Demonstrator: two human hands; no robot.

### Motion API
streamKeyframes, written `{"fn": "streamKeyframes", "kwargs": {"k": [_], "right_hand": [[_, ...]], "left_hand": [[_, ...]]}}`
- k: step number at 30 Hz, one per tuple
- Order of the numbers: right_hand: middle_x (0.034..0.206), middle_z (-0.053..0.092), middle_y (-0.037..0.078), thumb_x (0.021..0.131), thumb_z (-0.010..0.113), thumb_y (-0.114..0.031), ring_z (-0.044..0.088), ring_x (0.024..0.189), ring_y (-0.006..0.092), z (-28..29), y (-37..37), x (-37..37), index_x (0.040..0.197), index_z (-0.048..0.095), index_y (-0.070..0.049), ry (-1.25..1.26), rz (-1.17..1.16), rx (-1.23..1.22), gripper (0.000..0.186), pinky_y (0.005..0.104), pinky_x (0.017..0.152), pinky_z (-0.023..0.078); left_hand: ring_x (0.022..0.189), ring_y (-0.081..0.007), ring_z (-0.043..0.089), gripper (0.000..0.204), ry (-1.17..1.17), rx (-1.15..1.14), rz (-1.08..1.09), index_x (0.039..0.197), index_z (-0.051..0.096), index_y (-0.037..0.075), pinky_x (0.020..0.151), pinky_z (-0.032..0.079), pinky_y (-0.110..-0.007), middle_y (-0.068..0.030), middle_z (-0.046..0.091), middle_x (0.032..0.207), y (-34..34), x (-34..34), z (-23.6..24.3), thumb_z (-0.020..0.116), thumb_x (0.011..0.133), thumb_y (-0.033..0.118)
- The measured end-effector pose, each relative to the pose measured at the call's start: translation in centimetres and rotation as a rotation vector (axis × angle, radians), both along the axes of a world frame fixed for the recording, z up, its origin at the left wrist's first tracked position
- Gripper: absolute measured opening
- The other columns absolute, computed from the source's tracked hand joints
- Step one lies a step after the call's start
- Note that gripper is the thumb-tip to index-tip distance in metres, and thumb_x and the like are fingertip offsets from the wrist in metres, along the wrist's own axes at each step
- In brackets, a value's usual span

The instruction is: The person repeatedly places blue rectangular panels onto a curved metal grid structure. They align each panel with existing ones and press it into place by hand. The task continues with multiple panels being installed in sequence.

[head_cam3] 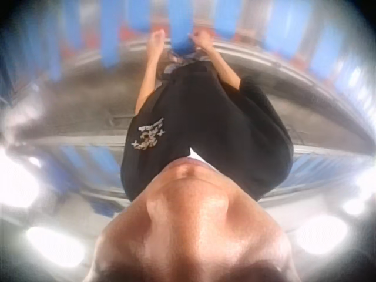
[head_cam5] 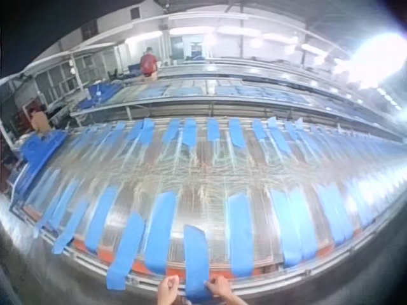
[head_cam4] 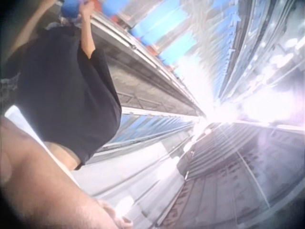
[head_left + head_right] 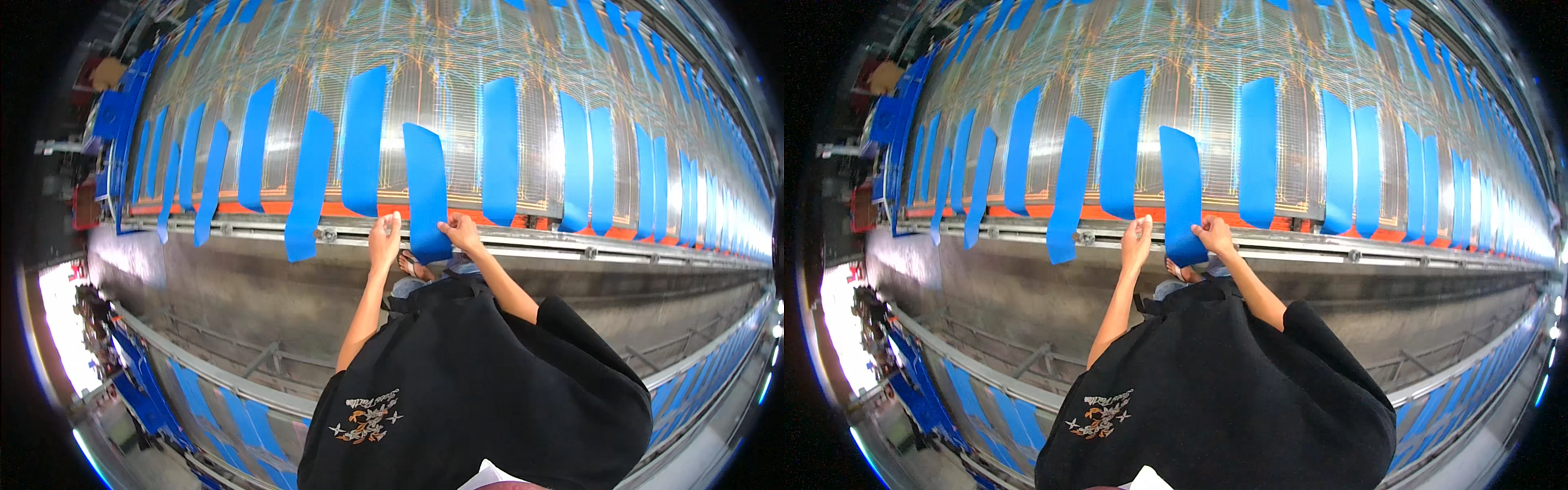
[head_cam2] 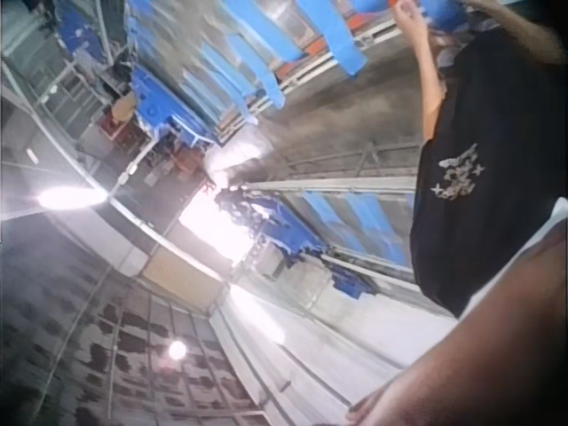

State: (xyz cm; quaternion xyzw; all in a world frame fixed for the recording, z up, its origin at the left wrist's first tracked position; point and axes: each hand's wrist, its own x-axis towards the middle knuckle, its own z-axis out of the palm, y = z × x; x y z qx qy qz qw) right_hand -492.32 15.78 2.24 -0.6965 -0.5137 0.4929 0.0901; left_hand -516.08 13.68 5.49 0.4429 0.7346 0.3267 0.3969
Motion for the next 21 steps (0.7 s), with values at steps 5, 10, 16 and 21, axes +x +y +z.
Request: {"fn": "streamKeyframes", "kwargs": {"k": [5,10,16,21], "right_hand": [[0.084,0.064,-0.001,0.107,0.063,-0.014,0.057,0.076,0.0051,10.2,-0.3,-1.9,0.105,0.053,-0.008,0.723,-0.088,0.008,0.012,0.0266,0.068,0.046],[0.083,0.062,-0.003,0.107,0.065,-0.02,0.054,0.072,0.0051,13.8,-0.7,-1.3,0.104,0.053,-0.012,0.997,-0.521,-0.04,0.015,0.0242,0.066,0.044],[0.095,0.074,0.002,0.101,0.074,-0.014,0.068,0.082,0.0085,10.4,1.2,1.4,0.114,0.064,-0.006,0.962,-0.644,-0.1,0.018,0.0273,0.074,0.054],[0.09,0.075,0.003,0.1,0.076,-0.017,0.066,0.08,0.0069,7.7,3.7,2.2,0.105,0.073,0.001,0.705,-0.738,-0.037,0.019,0.0267,0.071,0.053]], "left_hand": [[0.117,-0.0222,0.068,0.069,-1.302,-0.434,-0.03,0.142,0.061,0.007,0.1,0.055,-0.04,-0.0097,0.069,0.133,7.0,0.7,-0.3,0.058,0.104,0.064],[0.103,-0.0305,0.074,0.041,-1.387,-0.456,-0.044,0.127,0.068,-0.001,0.1,0.058,-0.045,-0.0162,0.076,0.113,19.1,0.6,0.7,0.077,0.097,0.026],[0.112,-0.0245,0.071,0.052,-0.856,-0.216,-0.096,0.132,0.065,-0.001,0.101,0.056,-0.04,-0.0133,0.072,0.128,30.4,4.4,4.0,0.086,0.09,0.022],[0.101,-0.0218,0.073,0.038,-0.542,-0.144,-0.213,0.12,0.074,0.001,0.092,0.058,-0.037,-0.012,0.077,0.117,37.8,9.6,2.2,0.086,0.091,0.022]]}}
